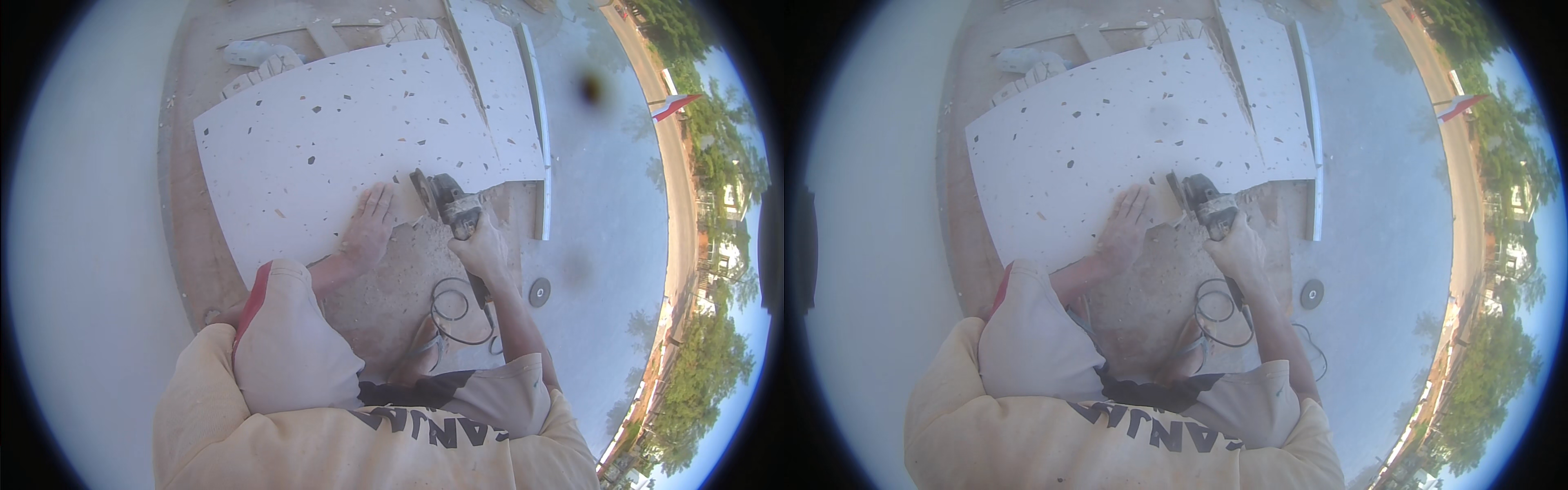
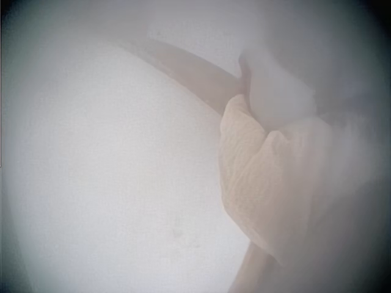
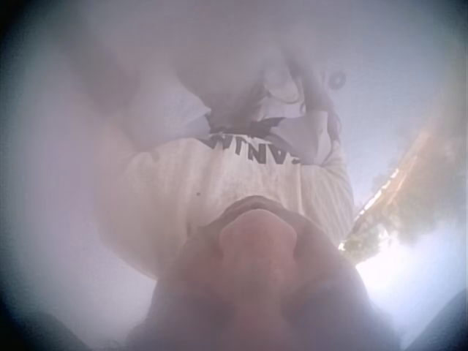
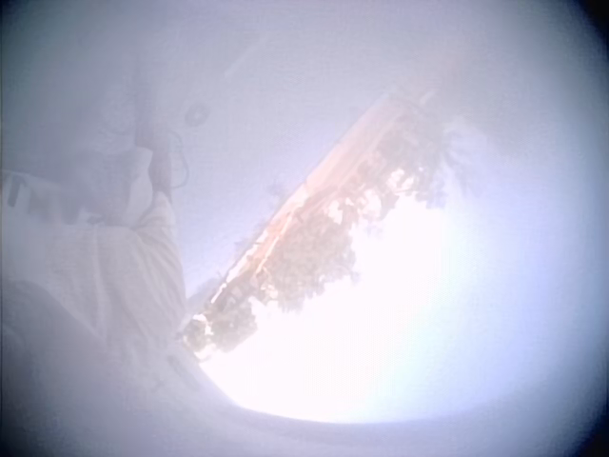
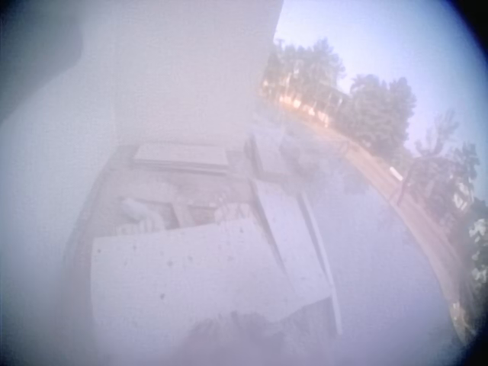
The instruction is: The person uses an angle grinder to cut a large white tile placed on the ground. They hold the tile steady with one hand while guiding the grinder along a marked line with the other. After completing the cut, they lift the separated piece to inspect the edge.
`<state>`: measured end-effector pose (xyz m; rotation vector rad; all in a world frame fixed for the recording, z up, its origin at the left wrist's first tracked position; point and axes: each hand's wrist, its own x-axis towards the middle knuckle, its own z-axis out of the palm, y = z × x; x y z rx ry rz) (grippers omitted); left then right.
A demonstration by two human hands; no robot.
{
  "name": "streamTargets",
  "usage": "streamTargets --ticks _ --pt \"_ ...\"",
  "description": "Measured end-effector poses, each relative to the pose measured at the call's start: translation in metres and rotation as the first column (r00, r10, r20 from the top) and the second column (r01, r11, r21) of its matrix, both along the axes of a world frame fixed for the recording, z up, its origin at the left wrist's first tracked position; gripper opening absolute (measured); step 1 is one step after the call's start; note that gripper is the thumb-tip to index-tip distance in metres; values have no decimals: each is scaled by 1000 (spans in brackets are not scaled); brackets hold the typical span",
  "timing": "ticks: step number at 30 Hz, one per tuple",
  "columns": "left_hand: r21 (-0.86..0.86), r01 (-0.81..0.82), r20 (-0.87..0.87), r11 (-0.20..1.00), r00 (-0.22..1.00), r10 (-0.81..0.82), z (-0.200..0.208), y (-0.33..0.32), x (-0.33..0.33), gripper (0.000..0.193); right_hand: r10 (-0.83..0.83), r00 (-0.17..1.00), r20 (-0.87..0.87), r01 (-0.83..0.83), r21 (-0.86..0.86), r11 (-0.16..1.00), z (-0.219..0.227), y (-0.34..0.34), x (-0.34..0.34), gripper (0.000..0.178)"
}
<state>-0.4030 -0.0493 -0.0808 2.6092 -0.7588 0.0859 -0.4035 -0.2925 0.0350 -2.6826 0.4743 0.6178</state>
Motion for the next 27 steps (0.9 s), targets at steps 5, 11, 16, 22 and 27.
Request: streamTargets --ticks 5,11,16,22,27 --pt "-3 5 -3 1000 1000 -5 -3 -3 1 70 -9 1000 -3 9 -8 1000 1 -2 0 74" --pt "13 6 -18 1000 1000 -6 -3 -5 1 71 -6 1000 -19 6 -19 1000 -1 -4 1 74" --pt "68 19 10 997 1000 -20 1 -1 2 58 7 1000 -8 -7 -14 1000 -3 -5 2 73" --pt "100 21 14 995 1000 -22 4 3 1 64 13 1000 -9 -13 -9 1000 -5 -5 4 73" --pt "28 18 26 999 1000 -18 0 0 2 68 35 999 2 -35 -19 999 -3 -6 2 73"
